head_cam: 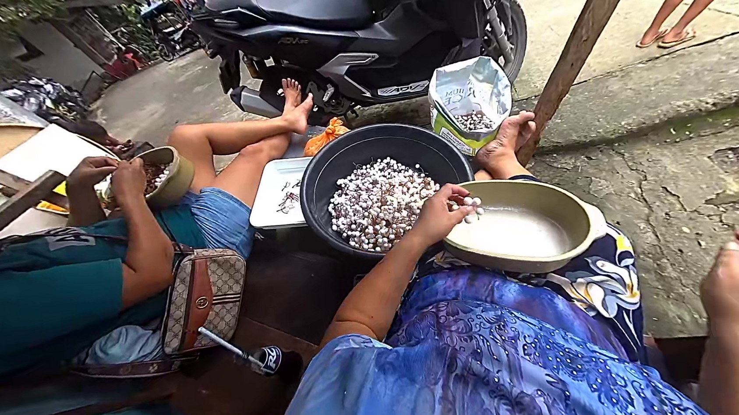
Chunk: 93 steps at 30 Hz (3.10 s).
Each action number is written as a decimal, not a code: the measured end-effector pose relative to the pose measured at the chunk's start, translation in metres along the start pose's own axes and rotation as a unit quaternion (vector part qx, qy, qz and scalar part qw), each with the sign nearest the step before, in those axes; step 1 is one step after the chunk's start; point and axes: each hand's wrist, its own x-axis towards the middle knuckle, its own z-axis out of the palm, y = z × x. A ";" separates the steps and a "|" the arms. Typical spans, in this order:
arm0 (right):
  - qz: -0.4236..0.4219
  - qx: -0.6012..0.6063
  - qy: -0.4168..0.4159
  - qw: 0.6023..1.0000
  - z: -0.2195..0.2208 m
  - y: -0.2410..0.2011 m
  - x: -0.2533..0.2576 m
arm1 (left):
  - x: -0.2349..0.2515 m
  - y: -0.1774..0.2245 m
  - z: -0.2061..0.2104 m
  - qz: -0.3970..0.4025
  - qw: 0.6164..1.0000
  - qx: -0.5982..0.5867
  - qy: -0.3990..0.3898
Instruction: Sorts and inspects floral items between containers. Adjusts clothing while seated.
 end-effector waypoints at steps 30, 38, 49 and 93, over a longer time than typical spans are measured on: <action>-0.135 -0.115 -0.523 0.834 0.111 -0.118 -0.040 | -0.007 -0.003 0.047 -0.015 0.889 0.406 -0.213; -0.147 -0.251 -0.632 0.718 0.079 -0.147 -0.025 | -0.016 0.003 0.038 0.036 0.839 0.448 -0.306; -0.134 -0.009 -0.534 0.835 0.166 -0.137 -0.011 | 0.023 -0.025 0.021 -0.006 0.946 0.292 -0.141; -0.315 -0.090 -0.510 0.796 0.063 -0.122 -0.043 | -0.144 0.019 -0.203 0.271 0.929 -0.202 0.147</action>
